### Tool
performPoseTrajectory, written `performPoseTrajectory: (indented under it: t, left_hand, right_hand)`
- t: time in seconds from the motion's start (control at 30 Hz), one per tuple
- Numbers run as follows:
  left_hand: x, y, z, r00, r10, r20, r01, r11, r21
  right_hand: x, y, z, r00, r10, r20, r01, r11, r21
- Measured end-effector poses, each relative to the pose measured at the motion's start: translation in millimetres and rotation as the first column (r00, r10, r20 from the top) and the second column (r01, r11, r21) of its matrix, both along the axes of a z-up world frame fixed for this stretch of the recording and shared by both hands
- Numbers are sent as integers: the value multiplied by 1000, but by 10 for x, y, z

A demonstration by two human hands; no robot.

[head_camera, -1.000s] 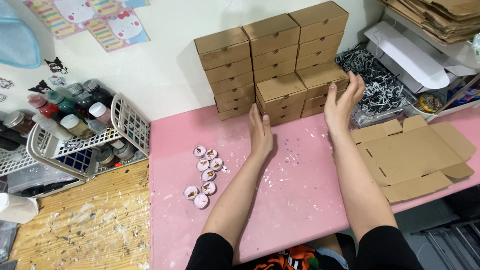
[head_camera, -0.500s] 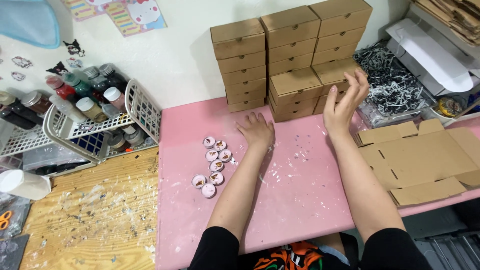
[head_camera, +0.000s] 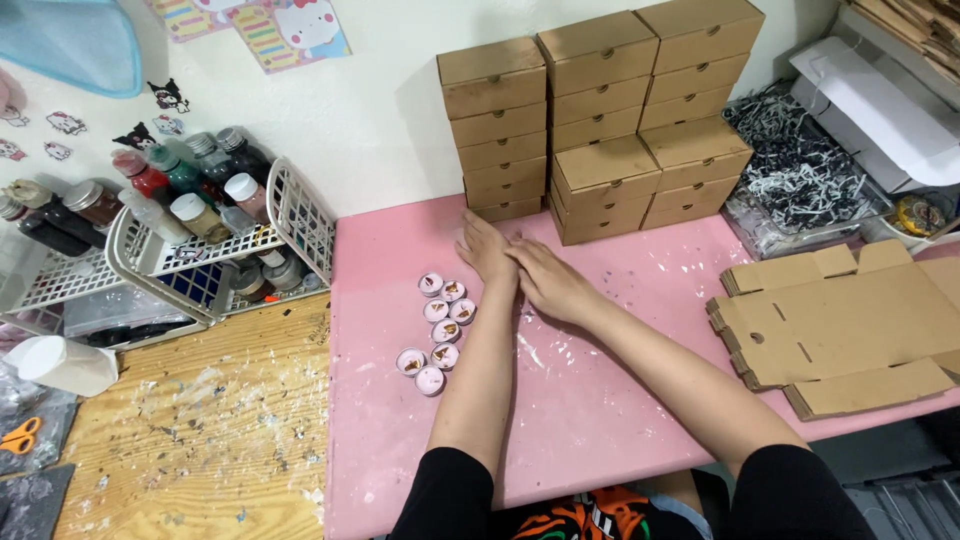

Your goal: Packing small candles into boxes with decorative filler material.

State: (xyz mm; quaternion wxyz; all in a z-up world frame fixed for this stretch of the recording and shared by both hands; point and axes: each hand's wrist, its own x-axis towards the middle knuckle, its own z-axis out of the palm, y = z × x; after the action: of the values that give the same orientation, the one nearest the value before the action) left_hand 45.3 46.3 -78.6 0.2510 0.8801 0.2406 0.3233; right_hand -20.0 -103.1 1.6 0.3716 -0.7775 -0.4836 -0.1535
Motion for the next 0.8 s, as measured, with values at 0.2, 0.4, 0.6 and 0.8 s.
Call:
performPoseTrajectory:
  t: [0.2,0.4,0.6,0.8]
  left_hand:
    - [287,94,-492,992,89,-90,-76,988,131]
    - [24,24,-46,1000,-10,2,10,993,-114]
    - [-87,54,89,1000,-28,-4,27,985,-172]
    - [123,140,-172,984,-11,-180,9,1000,-15]
  right_hand:
    - [756,416,-575,952,-150,-268,189,974,126]
    - [772,686,-604,907,-321,-272,394,875,281]
    - [712,609,-690,930,-268,-250,335,900,281]
    - [851,536,-804,938,-261,-227,283,956,71]
